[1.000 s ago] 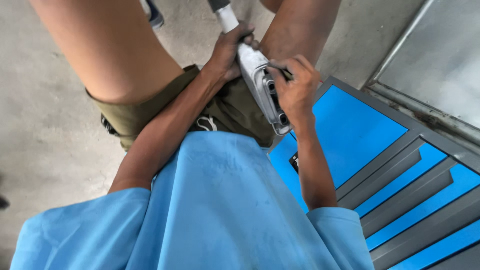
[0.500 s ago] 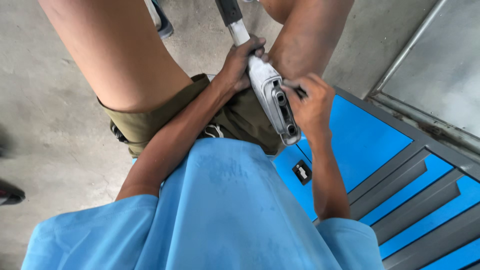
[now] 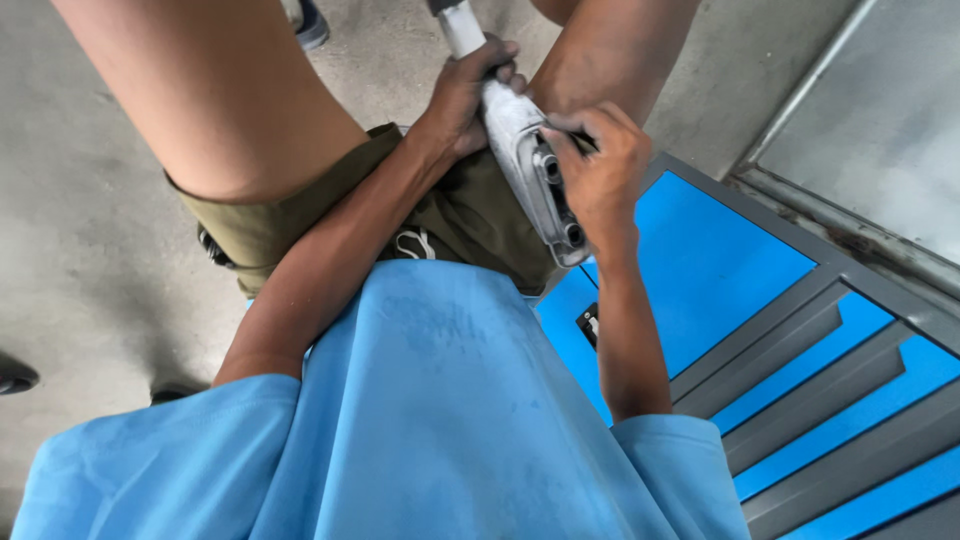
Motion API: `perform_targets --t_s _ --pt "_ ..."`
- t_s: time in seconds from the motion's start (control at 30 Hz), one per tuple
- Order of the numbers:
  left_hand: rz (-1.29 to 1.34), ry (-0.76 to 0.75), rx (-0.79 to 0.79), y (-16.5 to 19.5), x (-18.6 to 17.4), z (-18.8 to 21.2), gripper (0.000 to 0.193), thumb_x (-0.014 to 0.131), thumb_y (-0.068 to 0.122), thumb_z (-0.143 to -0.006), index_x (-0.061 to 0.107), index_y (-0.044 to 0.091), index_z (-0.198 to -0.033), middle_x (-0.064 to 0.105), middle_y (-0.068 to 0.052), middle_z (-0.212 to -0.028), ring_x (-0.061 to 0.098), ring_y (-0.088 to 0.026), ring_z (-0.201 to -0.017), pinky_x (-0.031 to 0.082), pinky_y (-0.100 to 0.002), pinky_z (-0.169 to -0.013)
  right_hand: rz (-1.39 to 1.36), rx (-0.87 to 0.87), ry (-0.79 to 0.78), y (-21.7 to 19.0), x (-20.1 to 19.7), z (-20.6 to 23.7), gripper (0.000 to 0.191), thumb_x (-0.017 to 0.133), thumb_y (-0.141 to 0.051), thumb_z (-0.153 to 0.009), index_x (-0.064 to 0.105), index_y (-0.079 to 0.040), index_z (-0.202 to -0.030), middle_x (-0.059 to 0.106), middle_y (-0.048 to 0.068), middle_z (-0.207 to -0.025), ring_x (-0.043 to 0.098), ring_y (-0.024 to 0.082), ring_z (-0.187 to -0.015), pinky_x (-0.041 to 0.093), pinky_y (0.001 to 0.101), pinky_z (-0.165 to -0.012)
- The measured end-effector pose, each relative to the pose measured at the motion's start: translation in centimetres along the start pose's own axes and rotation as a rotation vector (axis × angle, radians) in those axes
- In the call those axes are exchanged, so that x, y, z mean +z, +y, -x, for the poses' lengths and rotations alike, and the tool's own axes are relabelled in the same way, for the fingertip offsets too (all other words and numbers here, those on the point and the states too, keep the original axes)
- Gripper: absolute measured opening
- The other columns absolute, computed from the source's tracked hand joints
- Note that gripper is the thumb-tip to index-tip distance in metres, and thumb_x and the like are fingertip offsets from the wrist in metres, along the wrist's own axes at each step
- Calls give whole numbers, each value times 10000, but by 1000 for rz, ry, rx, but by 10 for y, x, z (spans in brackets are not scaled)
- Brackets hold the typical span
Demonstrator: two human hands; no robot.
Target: The person scrubs a long metal part with a small abrasive block, focusing on the junction between a dark rod and a silver housing. They rotate the part to reach different sides and continue scrubbing the same areas repeatedly.
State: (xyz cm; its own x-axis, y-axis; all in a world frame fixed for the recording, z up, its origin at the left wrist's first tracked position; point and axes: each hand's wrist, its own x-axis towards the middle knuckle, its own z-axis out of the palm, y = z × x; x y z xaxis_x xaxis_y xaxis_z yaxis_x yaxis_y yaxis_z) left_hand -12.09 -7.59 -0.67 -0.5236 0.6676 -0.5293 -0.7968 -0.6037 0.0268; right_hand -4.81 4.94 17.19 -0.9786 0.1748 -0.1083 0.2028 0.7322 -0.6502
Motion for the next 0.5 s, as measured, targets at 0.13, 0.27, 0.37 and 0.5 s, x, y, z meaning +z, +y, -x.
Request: perform_targets --t_s 0.13,0.27,0.37,0.5 --pt "-4 -36 -45 -1 -1 0 213 722 106 -941 539 88 -834 541 -37 -731 630 -192 -732 599 -406 -744 20 48 -40 0 1 -2 130 859 -15 -873 755 10 -948 701 148 -878 706 274 -764 519 363 -670" --pt "-22 -61 25 0 -2 -1 203 729 99 -929 546 93 -842 551 -35 -729 628 -188 -718 600 -403 -739 -25 -57 1 -4 1 -9 149 859 13 -868 736 28 -950 707 155 -906 703 289 -814 528 377 -725" --pt "-24 -57 15 -1 -3 -2 173 719 110 -930 562 91 -858 552 -29 -728 635 -189 -720 609 -417 -741 -14 1 -29 -8 -4 -8 132 860 4 -888 746 21 -952 711 150 -892 706 272 -789 528 364 -702" --pt "-21 -77 -11 -1 -3 -3 201 718 107 -959 547 83 -856 553 -40 -744 638 -197 -734 607 -420 -751 35 15 9 -2 -6 -1 139 855 6 -868 743 22 -948 715 157 -893 714 279 -804 535 371 -715"
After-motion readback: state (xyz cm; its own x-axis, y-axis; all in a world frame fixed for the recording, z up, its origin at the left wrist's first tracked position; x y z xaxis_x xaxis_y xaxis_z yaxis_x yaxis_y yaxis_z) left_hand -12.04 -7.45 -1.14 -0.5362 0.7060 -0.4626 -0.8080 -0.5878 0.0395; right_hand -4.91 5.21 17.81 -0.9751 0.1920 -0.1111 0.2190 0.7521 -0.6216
